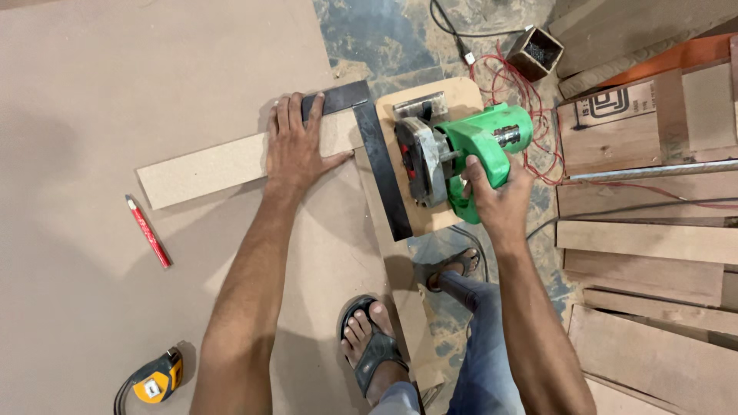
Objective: The person marks a wooden piece, cuts it with a circular saw, and fits it into a wooden cabinet structure. They then attach additional wooden strips to the cabinet frame.
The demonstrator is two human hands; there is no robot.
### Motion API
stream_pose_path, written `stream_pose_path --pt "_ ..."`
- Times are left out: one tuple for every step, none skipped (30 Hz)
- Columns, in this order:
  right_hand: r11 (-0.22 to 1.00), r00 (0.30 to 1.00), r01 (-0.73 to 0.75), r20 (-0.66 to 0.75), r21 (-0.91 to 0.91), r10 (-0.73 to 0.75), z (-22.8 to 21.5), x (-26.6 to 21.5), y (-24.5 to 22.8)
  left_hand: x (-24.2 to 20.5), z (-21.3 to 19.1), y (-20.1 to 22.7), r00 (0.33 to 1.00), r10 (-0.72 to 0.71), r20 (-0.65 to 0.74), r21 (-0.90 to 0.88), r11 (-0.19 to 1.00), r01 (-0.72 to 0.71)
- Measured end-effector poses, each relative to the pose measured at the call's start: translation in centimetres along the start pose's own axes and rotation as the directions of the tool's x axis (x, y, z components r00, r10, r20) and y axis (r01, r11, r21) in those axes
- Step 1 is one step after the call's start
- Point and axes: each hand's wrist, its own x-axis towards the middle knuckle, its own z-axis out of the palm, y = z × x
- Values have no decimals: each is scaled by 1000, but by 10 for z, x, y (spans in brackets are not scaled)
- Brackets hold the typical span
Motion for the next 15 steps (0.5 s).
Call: stream_pose_path --pt "1000 1000 5 4 14 -5 0 0 0 0 0 0 1000 2 -4 -4 1000 -2" --pt "1000 1000 11 9 29 -11 0 0 1 0 0 0 1000 4 -10 -8 1000 -4" --pt "999 1000 17 13 43 -17 1 1 1 -1 0 0 1000 4 -12 -11 1000 -5" --pt "999 1000 14 15 40 -15 1 0 1 -2 0 -1 1000 6 -13 -13 1000 -6" --pt "999 1000 11 17 37 -12 1 1 1 -3 -1 -1 1000 7 -15 -16 1000 -8" --pt "999 1000 9 17 33 -10 1 1 1 -3 -1 0 1000 8 -18 -19 1000 -8" --pt "999 1000 12 21 34 -13 0 1 1 -3 -1 0 1000 8 -21 -23 1000 -9" --pt "999 1000 16 25 35 -17 0 1 1 -3 0 0 1000 9 -25 -25 1000 -9" --pt "999 999 20 30 36 -21 0 1 0 -3 0 0 1000 11 -24 -25 1000 -12" --pt "999 1000 16 26 43 -18 0 1 0 -3 1 -1 1000 11 -24 -22 1000 -12" --pt "999 1000 13 23 49 -14 1 1 0 -3 2 -2 1000 11 -23 -20 1000 -12" --pt "998 1000 9 20 55 -10 1 0 -1 -3 4 -3 1000 13 -28 -19 1000 -13" --pt "999 1000 7 22 48 -8 1 0 -2 -3 5 -3 999 14 -32 -17 1000 -15" --pt "999 1000 7 21 42 -8 1 0 -3 -1 7 -4 999 18 -39 -16 1000 -18" --pt "999 1000 7 21 36 -8 1 -1 -3 0 9 -4 999 16 -37 -18 1000 -17"
